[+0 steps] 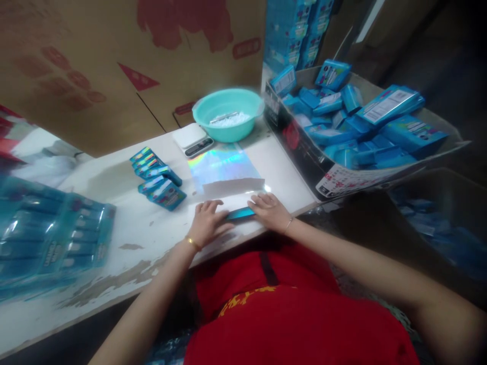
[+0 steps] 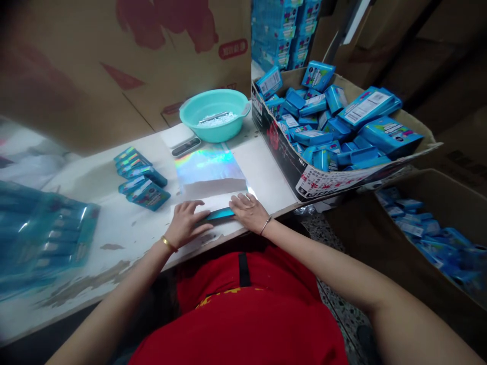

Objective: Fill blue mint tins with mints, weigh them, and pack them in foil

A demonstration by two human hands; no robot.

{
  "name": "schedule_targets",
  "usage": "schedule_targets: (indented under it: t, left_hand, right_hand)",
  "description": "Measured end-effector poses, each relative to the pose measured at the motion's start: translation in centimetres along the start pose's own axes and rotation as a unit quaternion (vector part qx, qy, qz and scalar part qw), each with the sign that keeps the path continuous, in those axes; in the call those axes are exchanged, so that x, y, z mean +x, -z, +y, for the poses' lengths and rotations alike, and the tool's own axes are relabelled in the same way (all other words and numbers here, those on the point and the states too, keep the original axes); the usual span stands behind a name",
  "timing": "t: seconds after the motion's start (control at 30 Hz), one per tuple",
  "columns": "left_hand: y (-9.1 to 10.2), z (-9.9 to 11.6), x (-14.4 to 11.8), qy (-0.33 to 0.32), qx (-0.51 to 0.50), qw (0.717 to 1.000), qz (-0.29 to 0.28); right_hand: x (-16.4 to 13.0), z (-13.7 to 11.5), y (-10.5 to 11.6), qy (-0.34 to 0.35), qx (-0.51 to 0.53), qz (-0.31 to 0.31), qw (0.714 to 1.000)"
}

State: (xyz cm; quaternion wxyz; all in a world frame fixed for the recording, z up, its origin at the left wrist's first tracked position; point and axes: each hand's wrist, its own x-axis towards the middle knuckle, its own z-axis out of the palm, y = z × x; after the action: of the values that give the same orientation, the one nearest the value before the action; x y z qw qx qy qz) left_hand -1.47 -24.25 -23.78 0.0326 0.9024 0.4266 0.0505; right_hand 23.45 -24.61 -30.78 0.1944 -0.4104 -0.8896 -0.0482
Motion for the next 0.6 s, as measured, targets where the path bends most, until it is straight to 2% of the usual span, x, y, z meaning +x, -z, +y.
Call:
schedule_targets:
  t: [0.13, 0.3, 0.47, 0.6]
  left_hand:
    - [-0.5, 0.4, -1.0, -0.013, 0.055, 0.997, -0.052]
    - [-0.7, 0.4, -0.4, 0.012, 0.037, 0.996, -0.078]
    - [0.1, 0.3, 0.7, 0.014, 0.002, 0.99, -0.138]
    - [0.5, -0.1, 0.5, 0.004, -0.005, 0.983, -0.184]
  right_hand:
    - [0.6, 0.0, 0.8, 0.003, -0.008, -0.052, 0.999]
    - [0.9, -0.1, 1.5, -0.011, 0.006, -0.07, 0.997]
    - [1.6, -0.4, 1.2, -0.037, 0.019, -0.102, 0.994]
    - [1.7, -0.7, 1.3, -0.058, 0.056, -0.124, 0.989]
